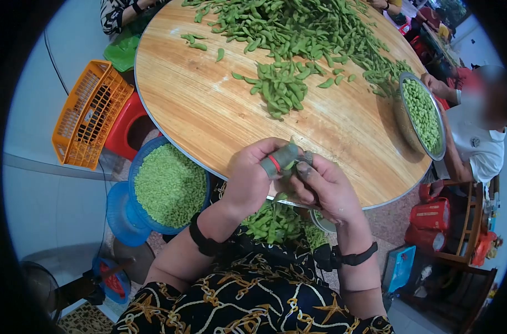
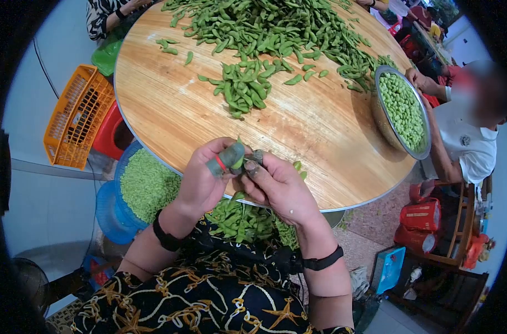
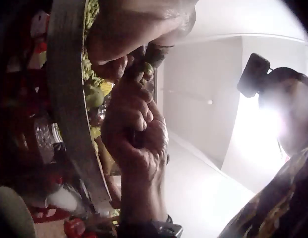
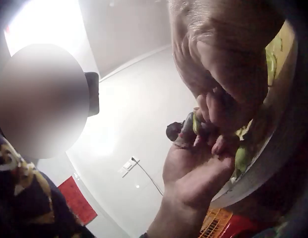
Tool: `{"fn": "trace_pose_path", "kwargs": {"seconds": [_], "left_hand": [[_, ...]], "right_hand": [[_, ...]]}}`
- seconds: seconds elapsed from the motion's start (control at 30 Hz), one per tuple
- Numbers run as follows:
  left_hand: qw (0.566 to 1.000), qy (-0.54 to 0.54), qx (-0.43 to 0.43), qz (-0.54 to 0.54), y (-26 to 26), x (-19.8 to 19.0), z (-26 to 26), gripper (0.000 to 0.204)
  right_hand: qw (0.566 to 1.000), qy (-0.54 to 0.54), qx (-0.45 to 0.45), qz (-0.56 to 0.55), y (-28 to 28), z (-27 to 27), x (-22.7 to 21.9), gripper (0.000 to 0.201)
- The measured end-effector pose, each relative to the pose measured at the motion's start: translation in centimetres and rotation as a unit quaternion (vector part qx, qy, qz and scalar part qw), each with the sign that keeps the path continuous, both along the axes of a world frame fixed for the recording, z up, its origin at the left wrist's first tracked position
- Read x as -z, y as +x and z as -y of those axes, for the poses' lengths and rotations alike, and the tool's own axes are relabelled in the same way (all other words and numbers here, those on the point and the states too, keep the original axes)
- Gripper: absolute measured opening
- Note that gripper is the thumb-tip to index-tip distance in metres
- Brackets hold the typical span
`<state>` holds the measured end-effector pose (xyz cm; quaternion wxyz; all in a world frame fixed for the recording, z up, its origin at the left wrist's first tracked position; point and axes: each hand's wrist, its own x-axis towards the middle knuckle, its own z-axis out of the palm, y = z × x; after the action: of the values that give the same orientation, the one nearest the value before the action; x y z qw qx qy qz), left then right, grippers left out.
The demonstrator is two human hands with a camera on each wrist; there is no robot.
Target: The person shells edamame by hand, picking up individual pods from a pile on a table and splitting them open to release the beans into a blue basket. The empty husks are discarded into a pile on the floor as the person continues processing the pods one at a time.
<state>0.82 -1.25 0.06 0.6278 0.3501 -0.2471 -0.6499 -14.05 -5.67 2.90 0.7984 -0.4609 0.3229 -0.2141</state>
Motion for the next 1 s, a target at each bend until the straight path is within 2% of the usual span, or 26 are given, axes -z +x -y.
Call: {"fn": "trace_pose_path", "kwargs": {"seconds": [0.03,0.13,0.27,0.33,0.47,0.53,0.67,0.7,0.73,0.77,0.8,0.87,0.9,0.97,1.0], "left_hand": [[0.998,0.001,-0.023,-0.064,0.0,-0.1,0.2,0.015],[0.993,0.021,-0.009,-0.115,0.2,-0.6,0.2,0.018],[0.993,0.024,-0.020,-0.117,0.1,-0.4,0.5,0.018],[0.991,0.042,-0.084,-0.096,-0.1,-0.7,0.6,0.019],[0.994,0.014,-0.081,-0.076,0.2,0.4,0.7,0.017],[0.979,0.002,0.027,-0.202,1.1,0.2,0.8,0.013],[0.974,0.004,0.055,-0.222,1.5,0.2,1.0,0.011],[1.000,0.003,0.031,-0.001,1.4,0.3,0.9,0.009],[0.975,0.002,0.006,0.220,1.3,0.4,0.9,0.010],[0.976,0.001,0.004,0.217,1.2,0.6,1.0,0.010],[0.968,-0.017,-0.019,0.249,1.2,1.0,1.1,0.011],[0.959,-0.036,-0.042,0.279,1.1,1.0,1.2,0.012],[0.965,-0.038,-0.071,0.251,1.1,0.3,1.2,0.012],[0.969,-0.039,-0.102,0.222,1.2,0.4,1.3,0.013],[0.985,-0.032,-0.088,0.148,1.5,1.0,1.5,0.016]], "right_hand": [[1.000,-0.009,-0.012,-0.016,0.0,0.1,-0.2,0.021],[0.999,-0.026,-0.031,0.000,0.1,0.3,-0.2,0.022],[0.998,0.014,-0.038,0.039,0.3,0.4,-0.1,0.023],[0.996,0.060,-0.034,0.054,0.3,0.5,-0.1,0.021],[0.997,0.069,-0.026,0.033,0.6,0.8,0.1,0.020],[0.986,0.145,-0.024,0.075,0.7,0.9,0.2,0.019],[0.985,0.158,-0.025,0.066,1.0,1.0,-0.4,0.017],[0.999,0.040,-0.020,-0.017,1.2,1.1,-0.4,0.016],[0.992,-0.079,-0.015,-0.100,1.3,1.3,-0.5,0.015],[0.951,-0.270,0.000,-0.153,1.3,1.6,0.8,0.013],[0.950,-0.272,-0.001,-0.155,1.3,1.9,0.7,0.013],[0.987,-0.084,-0.013,-0.137,1.4,2.7,0.1,0.013],[0.997,0.034,-0.011,-0.066,1.6,3.2,-0.7,0.015],[0.995,0.055,-0.033,-0.075,1.8,4.3,-0.8,0.016],[0.992,0.077,-0.053,-0.081,1.8,4.8,-0.9,0.017]]}}
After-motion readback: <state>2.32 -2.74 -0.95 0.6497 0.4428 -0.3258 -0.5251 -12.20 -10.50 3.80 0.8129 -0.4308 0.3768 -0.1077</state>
